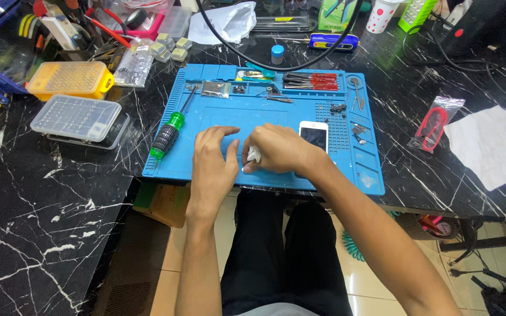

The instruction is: The person cleans a white smartphone with a tissue on a blue workbench mat. They then organize various tools and small parts, moving a yellow container, a tool holder, and a laptop to tidy the workspace. The person wipes the mat and handles several small plastic bags containing components.

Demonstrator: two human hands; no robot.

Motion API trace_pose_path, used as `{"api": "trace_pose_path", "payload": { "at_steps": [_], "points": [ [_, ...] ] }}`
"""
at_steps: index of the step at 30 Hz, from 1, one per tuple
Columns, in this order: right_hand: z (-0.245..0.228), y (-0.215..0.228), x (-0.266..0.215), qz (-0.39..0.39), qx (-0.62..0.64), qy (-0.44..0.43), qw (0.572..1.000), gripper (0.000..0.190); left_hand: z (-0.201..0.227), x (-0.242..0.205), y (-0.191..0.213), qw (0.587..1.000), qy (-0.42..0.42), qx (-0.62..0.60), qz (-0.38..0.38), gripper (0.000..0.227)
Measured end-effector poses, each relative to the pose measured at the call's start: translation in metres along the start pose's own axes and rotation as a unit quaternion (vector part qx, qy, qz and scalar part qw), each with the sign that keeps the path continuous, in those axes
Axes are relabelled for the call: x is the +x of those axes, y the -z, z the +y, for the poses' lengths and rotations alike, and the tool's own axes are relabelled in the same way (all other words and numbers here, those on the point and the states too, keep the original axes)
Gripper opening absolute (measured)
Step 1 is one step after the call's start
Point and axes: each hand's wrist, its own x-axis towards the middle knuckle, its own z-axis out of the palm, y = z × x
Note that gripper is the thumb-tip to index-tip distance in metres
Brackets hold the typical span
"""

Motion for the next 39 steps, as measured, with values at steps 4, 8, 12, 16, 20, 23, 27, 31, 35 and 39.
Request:
{"api": "trace_pose_path", "payload": {
  "at_steps": [4,8,12,16,20,23,27,31,35,39],
  "points": [
    [0.007,-0.004,0.013,-0.027,-0.012,-0.019,0.999,0.040,0.000,0.000,-0.005,1.000,-0.005,-0.001,0.007,0.019],
    [0.011,-0.006,0.021,-0.044,-0.022,-0.034,0.998,0.036,-0.003,-0.001,-0.007,1.000,-0.003,-0.002,0.003,0.020],
    [0.008,0.002,0.021,-0.059,-0.044,-0.048,0.996,0.032,-0.003,-0.001,-0.005,1.000,0.003,-0.002,-0.002,0.020],
    [0.012,0.017,0.005,-0.024,-0.038,-0.068,0.997,0.027,0.003,0.000,-0.004,1.000,0.017,-0.010,-0.004,0.021],
    [0.017,0.042,-0.018,0.089,-0.008,-0.130,0.987,0.020,0.011,0.003,-0.004,0.999,0.021,-0.029,-0.014,0.022],
    [0.031,0.032,-0.015,0.149,-0.001,-0.140,0.979,0.019,0.010,0.007,-0.013,0.998,0.026,-0.038,-0.034,0.025],
    [0.049,0.008,0.004,0.131,0.029,-0.159,0.978,0.022,0.005,0.016,-0.033,0.999,-0.008,-0.039,-0.030,0.030],
    [0.050,0.013,0.001,0.144,-0.033,-0.181,0.972,0.025,0.005,0.020,-0.053,1.000,-0.027,-0.015,0.004,0.028],
    [0.040,0.018,-0.012,0.144,-0.048,-0.188,0.970,0.025,0.014,0.015,-0.065,0.999,-0.038,-0.020,0.009,0.036],
    [0.047,0.013,-0.018,0.135,-0.071,-0.220,0.964,0.027,0.015,0.010,-0.076,0.997,-0.046,-0.068,-0.015,0.039]
  ]
}}
